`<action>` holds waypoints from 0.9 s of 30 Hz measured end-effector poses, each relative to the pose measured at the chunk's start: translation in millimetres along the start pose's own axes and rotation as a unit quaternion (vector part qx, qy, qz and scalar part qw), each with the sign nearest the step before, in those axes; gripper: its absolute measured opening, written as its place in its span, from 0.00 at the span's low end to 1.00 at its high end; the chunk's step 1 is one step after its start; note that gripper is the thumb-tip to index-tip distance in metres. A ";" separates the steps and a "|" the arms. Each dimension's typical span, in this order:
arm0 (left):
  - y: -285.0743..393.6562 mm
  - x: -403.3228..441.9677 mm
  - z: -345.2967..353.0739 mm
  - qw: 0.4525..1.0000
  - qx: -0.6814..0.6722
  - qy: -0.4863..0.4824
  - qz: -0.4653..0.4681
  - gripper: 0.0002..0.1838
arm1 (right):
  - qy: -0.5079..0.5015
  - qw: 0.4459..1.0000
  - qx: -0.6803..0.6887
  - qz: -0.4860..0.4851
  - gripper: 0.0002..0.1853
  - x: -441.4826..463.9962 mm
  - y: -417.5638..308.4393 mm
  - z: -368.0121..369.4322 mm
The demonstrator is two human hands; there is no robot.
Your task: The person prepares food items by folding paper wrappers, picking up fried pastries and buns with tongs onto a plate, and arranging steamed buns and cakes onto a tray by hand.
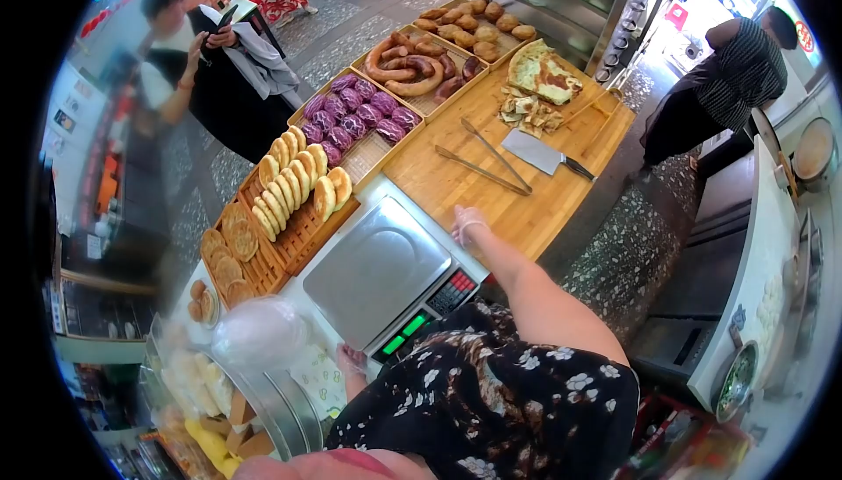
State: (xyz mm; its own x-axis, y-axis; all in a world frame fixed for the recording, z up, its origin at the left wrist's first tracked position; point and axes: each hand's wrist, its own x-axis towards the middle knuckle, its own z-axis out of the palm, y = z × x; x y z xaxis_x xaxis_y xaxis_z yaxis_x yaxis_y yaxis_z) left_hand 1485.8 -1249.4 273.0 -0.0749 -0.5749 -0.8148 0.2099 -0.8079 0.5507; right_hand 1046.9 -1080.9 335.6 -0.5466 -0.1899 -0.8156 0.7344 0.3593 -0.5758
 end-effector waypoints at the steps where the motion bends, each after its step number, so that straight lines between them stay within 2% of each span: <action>1: -0.3 0.6 0.2 1.000 0.000 0.004 0.001 0.20 | 0.001 1.000 0.001 -0.001 0.28 -0.1 0.6 -0.4; 6: -0.4 2.8 -2.3 1.000 -0.002 -0.006 0.002 0.20 | 0.008 0.999 -0.029 -0.032 0.32 -3.5 2.1 -1.3; 11: -1.6 6.6 -3.7 1.000 -0.002 -0.026 -0.002 0.21 | 0.011 0.999 -0.021 -0.027 0.31 2.0 2.5 -0.1; 14: -1.7 8.0 -2.3 1.000 -0.003 0.018 -0.002 0.21 | 0.012 1.000 -0.017 -0.016 0.30 9.6 4.8 1.1; 16: -0.2 6.4 -4.1 1.000 -0.013 -0.022 -0.005 0.20 | 0.013 1.000 -0.013 -0.014 0.30 11.0 5.4 1.1; 27: -1.7 6.5 -1.1 0.999 -0.051 -0.016 -0.009 0.19 | 0.014 0.999 -0.021 -0.031 0.30 18.1 9.8 1.5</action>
State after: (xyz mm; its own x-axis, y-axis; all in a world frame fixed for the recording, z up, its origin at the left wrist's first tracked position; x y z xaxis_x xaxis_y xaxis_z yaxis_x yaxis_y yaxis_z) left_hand 1486.0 -1251.6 266.6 -0.1100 -0.5659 -0.8171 0.3059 -0.8015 0.5138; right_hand 1044.8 -1082.2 315.1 -0.6027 -0.1870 -0.7757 0.6813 0.3856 -0.6223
